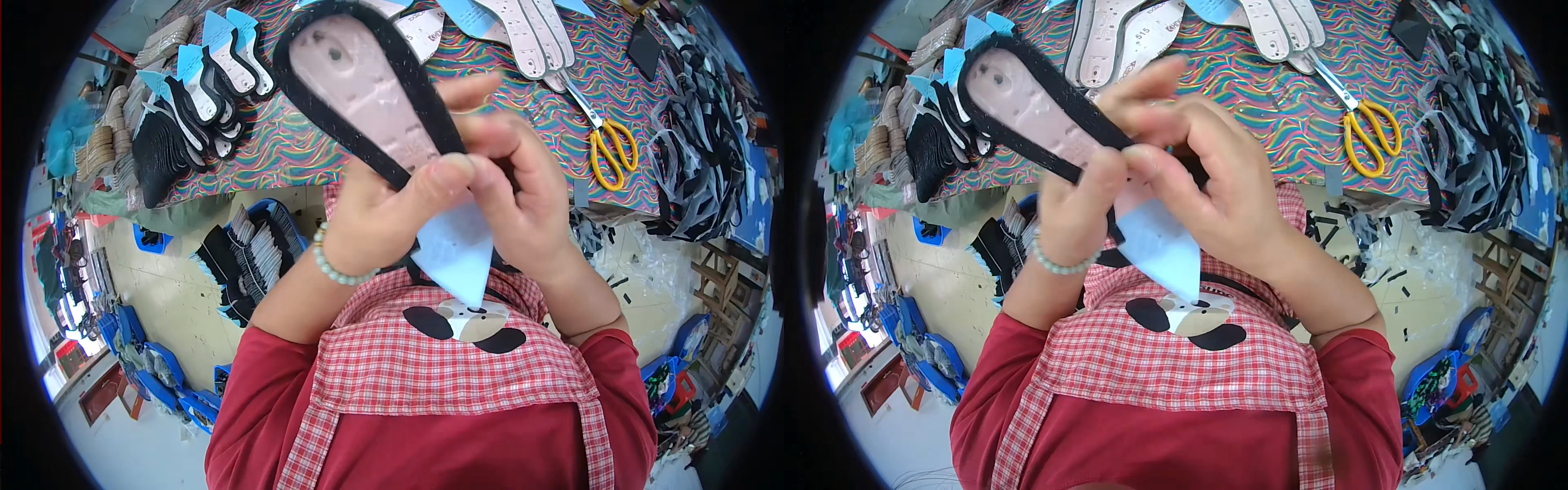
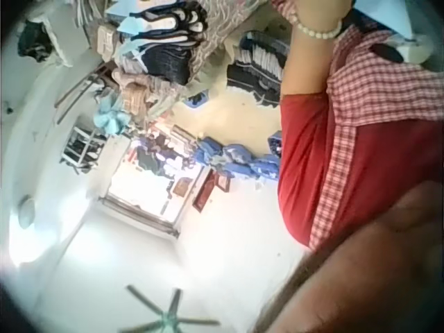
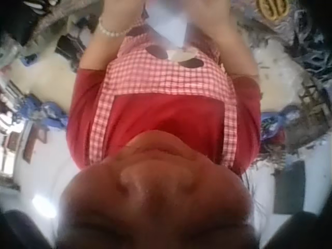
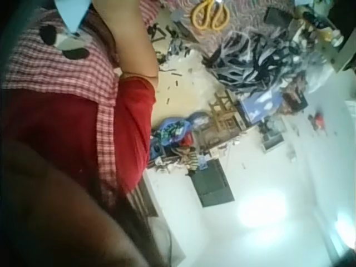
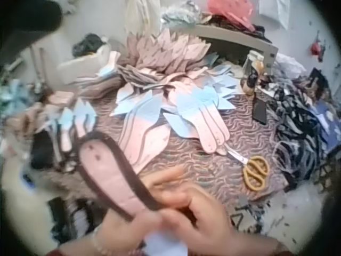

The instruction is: The person assembles shoe components by wrapping a black strap around a light blue insole and a pink sole piece. They use yellow-handled scissors to trim the excess strap material flush with the insole edge. The finished units are placed on a pile on the table.

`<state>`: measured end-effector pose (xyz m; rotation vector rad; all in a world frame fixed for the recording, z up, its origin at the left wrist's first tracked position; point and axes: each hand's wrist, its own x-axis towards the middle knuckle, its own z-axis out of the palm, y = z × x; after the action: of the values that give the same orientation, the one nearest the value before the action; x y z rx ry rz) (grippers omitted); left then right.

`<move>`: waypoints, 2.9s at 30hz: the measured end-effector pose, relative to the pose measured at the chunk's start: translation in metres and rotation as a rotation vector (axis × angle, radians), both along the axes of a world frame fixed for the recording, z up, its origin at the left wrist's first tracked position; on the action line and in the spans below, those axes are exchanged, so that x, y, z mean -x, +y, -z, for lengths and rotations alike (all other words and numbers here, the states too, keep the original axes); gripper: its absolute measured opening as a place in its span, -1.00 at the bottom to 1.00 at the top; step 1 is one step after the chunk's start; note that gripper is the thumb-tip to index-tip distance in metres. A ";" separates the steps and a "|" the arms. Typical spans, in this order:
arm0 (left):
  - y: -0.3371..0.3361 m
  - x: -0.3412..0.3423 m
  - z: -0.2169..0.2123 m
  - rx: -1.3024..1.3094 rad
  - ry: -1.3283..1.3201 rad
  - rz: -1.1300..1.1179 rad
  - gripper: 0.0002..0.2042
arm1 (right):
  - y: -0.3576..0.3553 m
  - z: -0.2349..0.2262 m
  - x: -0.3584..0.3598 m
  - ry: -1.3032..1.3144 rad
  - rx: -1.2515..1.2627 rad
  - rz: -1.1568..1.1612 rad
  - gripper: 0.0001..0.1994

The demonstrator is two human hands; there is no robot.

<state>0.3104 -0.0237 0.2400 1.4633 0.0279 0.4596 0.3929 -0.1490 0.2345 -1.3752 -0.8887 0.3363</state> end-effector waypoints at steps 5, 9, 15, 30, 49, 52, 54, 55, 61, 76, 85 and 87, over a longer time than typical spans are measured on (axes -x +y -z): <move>-0.004 0.015 0.013 0.437 0.019 -0.086 -0.61 | -0.011 0.012 0.013 0.582 0.109 -0.155 -0.72; -0.011 0.013 0.011 0.255 0.057 -0.270 -0.77 | -0.005 0.037 0.019 -0.031 0.162 0.043 -0.83; -0.003 0.012 0.001 0.044 0.218 -0.065 -0.84 | -0.010 0.023 0.008 -0.193 0.183 0.072 -0.88; 0.012 0.002 0.036 0.361 0.422 -0.006 -0.81 | -0.041 0.040 0.008 0.034 0.469 -0.113 -0.79; 0.040 0.002 0.020 0.717 0.439 -0.048 -0.74 | -0.161 0.064 -0.053 0.192 0.652 0.266 -0.30; 0.040 0.006 0.016 0.816 0.377 0.042 -0.71 | -0.112 0.043 0.005 0.189 0.633 -0.115 -0.20; 0.041 0.008 0.009 0.791 0.381 0.094 -0.71 | -0.083 0.045 0.016 -0.083 0.594 -0.182 -0.13; 0.041 0.010 0.009 0.790 0.380 0.086 -0.71 | -0.071 0.051 0.018 -0.172 0.544 -0.162 -0.10; 0.040 0.021 0.011 0.782 0.399 0.043 -0.72 | -0.043 0.037 0.016 -0.312 0.541 -0.059 -0.11; -0.012 -0.010 0.020 0.010 0.307 -0.126 -0.79 | -0.055 0.040 -0.037 -0.407 0.425 -0.152 -0.78; -0.011 0.002 0.058 -0.142 -0.024 -0.201 -0.45 | -0.022 0.048 -0.008 -0.281 0.431 -0.009 -0.75; 0.004 0.000 0.017 0.536 -0.197 -0.158 -0.34 | -0.025 0.043 -0.009 -0.349 0.548 0.002 -0.75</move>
<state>0.3106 -0.0192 0.2231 0.8892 0.1024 0.6658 0.4020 -0.1741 0.1914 -1.9827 -1.1305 0.3595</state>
